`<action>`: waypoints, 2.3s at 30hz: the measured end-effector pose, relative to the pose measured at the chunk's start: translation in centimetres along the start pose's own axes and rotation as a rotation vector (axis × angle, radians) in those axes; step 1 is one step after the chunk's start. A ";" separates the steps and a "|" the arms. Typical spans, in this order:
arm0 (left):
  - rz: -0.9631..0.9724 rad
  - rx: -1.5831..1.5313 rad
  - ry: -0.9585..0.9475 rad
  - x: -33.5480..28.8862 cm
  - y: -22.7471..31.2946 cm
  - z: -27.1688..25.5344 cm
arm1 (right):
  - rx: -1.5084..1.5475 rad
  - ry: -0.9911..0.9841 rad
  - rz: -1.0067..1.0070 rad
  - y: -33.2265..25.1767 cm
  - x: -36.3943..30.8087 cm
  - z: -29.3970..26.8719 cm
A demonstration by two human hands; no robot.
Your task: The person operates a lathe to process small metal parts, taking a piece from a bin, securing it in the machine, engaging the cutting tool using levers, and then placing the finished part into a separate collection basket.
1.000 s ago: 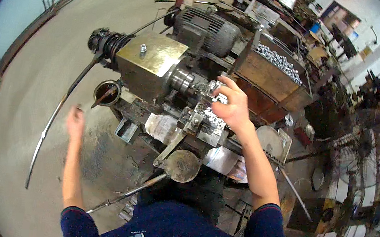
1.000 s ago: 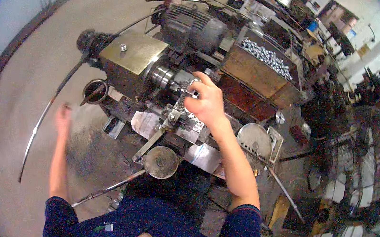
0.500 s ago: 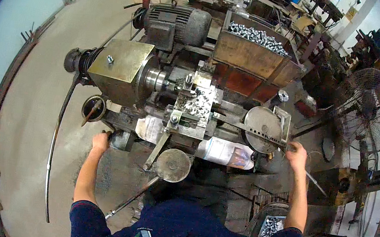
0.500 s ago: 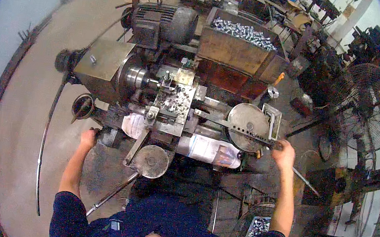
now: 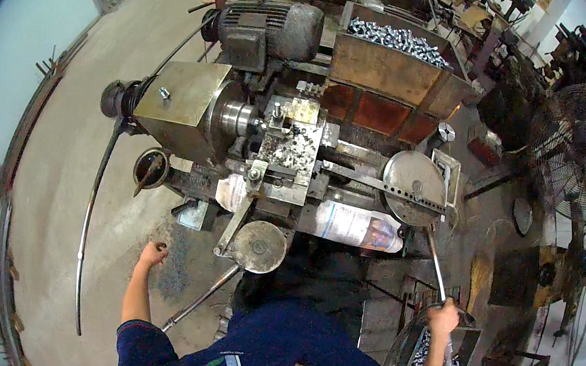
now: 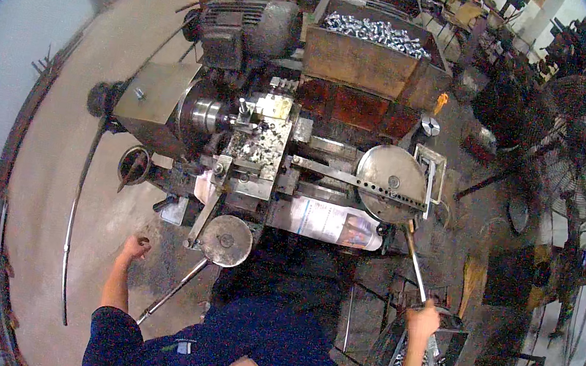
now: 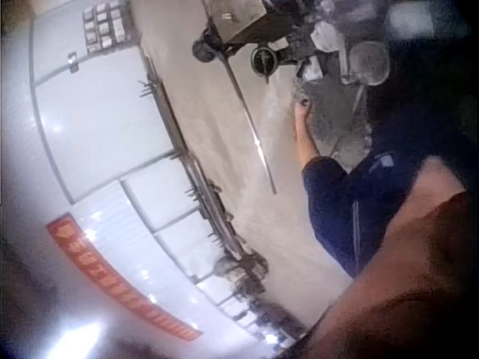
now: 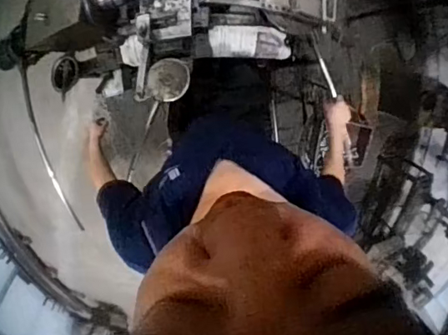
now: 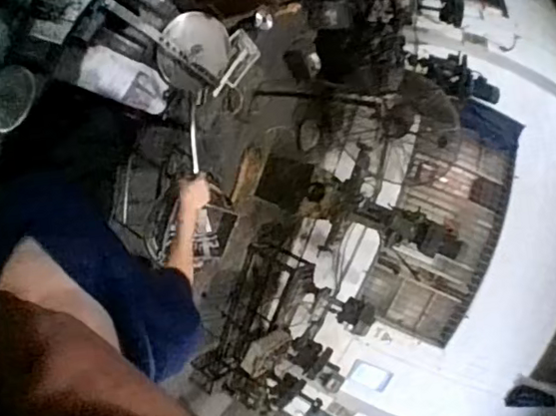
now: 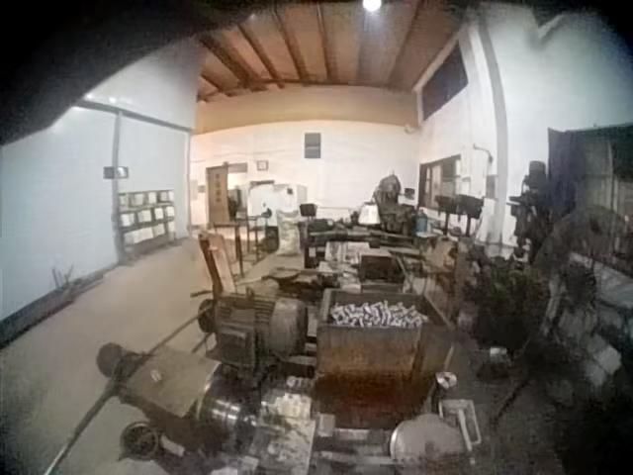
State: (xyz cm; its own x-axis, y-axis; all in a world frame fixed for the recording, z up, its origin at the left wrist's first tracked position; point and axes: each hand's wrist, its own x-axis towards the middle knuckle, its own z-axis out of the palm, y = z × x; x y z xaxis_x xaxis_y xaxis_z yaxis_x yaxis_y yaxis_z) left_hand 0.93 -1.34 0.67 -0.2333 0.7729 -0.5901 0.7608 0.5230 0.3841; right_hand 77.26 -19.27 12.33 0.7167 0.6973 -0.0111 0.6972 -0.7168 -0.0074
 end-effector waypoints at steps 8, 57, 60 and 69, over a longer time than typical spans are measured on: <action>0.154 -0.055 0.061 2.7 0.2 1.2 | 0.230 -0.072 0.017 -3.4 -5.3 0.0; 0.483 -0.255 0.415 -1.8 9.8 -15.0 | 0.762 0.328 -1.237 -31.5 6.8 -15.5; 0.444 0.005 0.810 -6.3 10.4 -20.1 | 0.745 0.473 -1.574 -41.9 3.2 -16.5; 0.150 0.219 0.938 -12.5 5.3 -12.6 | -0.005 0.166 -1.514 -53.7 0.8 -13.4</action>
State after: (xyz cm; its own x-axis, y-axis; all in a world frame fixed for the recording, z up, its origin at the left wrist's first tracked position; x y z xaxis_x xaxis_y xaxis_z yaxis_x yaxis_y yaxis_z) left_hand 0.30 -3.66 18.99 -0.4402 0.8479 0.2954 0.8955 0.3909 0.2127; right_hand 40.56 19.77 26.09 -0.6568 0.7456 0.1126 0.7541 0.6499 0.0949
